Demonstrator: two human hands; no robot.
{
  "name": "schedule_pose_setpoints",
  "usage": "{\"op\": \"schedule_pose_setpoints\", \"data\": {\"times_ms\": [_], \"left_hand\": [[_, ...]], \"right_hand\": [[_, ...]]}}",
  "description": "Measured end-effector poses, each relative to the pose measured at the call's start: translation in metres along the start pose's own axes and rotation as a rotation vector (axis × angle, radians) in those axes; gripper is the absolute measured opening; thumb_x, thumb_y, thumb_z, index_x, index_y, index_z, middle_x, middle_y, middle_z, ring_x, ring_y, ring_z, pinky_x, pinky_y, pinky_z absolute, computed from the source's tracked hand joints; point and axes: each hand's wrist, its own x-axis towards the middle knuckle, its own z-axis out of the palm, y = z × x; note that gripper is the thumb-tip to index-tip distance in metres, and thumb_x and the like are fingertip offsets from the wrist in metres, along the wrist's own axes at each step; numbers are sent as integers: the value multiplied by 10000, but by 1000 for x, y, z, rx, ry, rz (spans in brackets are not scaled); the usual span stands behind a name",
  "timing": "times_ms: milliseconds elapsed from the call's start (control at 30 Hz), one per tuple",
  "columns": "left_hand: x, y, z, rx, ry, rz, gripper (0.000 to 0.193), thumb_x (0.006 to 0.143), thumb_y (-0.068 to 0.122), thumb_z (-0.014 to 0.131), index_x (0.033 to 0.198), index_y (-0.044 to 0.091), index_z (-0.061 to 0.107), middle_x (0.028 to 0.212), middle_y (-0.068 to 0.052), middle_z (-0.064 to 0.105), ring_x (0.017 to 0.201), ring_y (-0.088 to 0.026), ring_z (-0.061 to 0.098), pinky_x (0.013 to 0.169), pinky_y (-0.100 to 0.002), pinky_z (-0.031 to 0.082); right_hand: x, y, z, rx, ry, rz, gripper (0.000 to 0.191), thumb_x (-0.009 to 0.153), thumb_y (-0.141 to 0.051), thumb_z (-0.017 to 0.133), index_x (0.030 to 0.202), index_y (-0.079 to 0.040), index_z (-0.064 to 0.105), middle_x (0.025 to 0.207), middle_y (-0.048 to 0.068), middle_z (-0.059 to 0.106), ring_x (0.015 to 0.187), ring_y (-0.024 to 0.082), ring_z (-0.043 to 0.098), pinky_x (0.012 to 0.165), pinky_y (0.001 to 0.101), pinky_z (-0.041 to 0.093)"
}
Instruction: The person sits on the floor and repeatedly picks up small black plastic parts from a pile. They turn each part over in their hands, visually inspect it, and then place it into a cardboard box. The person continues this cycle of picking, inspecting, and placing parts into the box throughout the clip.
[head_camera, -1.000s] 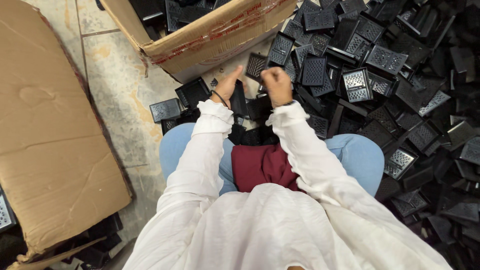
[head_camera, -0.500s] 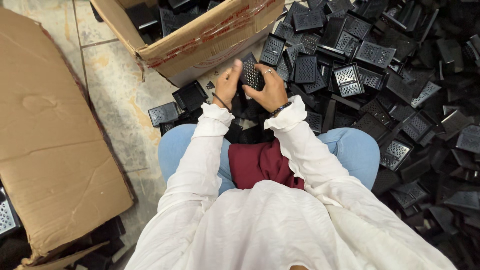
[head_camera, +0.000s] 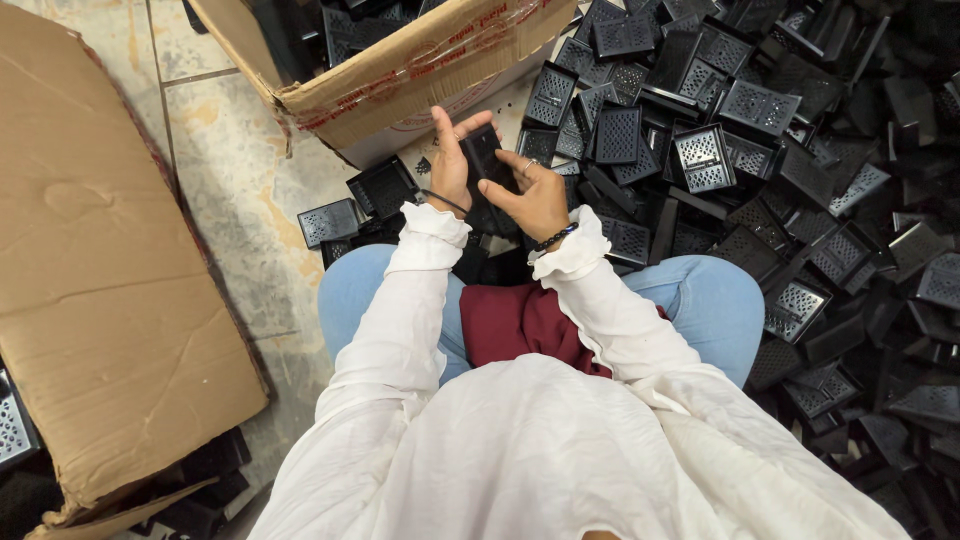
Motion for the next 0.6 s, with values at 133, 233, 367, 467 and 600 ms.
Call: {"op": "schedule_pose_setpoints", "data": {"times_ms": [133, 233, 367, 467, 600], "left_hand": [[-3, -9, -3, 87, -68, 125, 664, 997, 543, 549, 1340, -24, 591, 1101, -79, 661, 996, -149, 641, 892, -286, 543], [-2, -17, -4, 99, -141, 197, 522, 998, 261, 745, 1385, -21, 538, 1134, -69, 633, 1038, -147, 615, 915, -286, 517], [2, -12, -6, -136, -95, 97, 408, 1013, 199, 671, 1347, -6, 555, 1132, -111, 681, 1018, -187, 667, 901, -322, 566], [0, 0, -7, -276, -99, 55, 407, 1026, 213, 639, 1357, -5, 547, 1162, -132, 683, 1036, -210, 681, 893, -359, 587], [-6, 10, -3, -363, -182, -23, 446, 1012, 282, 625, 1364, 31, 517, 1157, -122, 670, 985, -229, 680, 846, -391, 604]], "right_hand": [[-5, 2, 5, -257, 78, -160, 541, 865, -115, 847, 1308, 111, 632, 1251, 191, 709, 1126, 193, 707, 972, 310, 564], [-8, 9, 3, -369, 65, -271, 534, 892, -145, 839, 1317, 109, 639, 1289, 209, 686, 1171, 229, 689, 989, 328, 541], [1, 20, -12, 34, -37, 1, 406, 988, -125, 745, 1330, 78, 659, 1216, 170, 739, 1082, 180, 703, 950, 290, 577], [6, 28, -25, 357, -64, 228, 431, 978, -80, 706, 1380, -20, 564, 1128, 127, 740, 921, 148, 687, 784, 288, 546], [6, 38, -31, 520, -53, 385, 326, 975, -79, 705, 1261, 50, 614, 1115, 114, 739, 977, 175, 742, 879, 350, 631]]}}
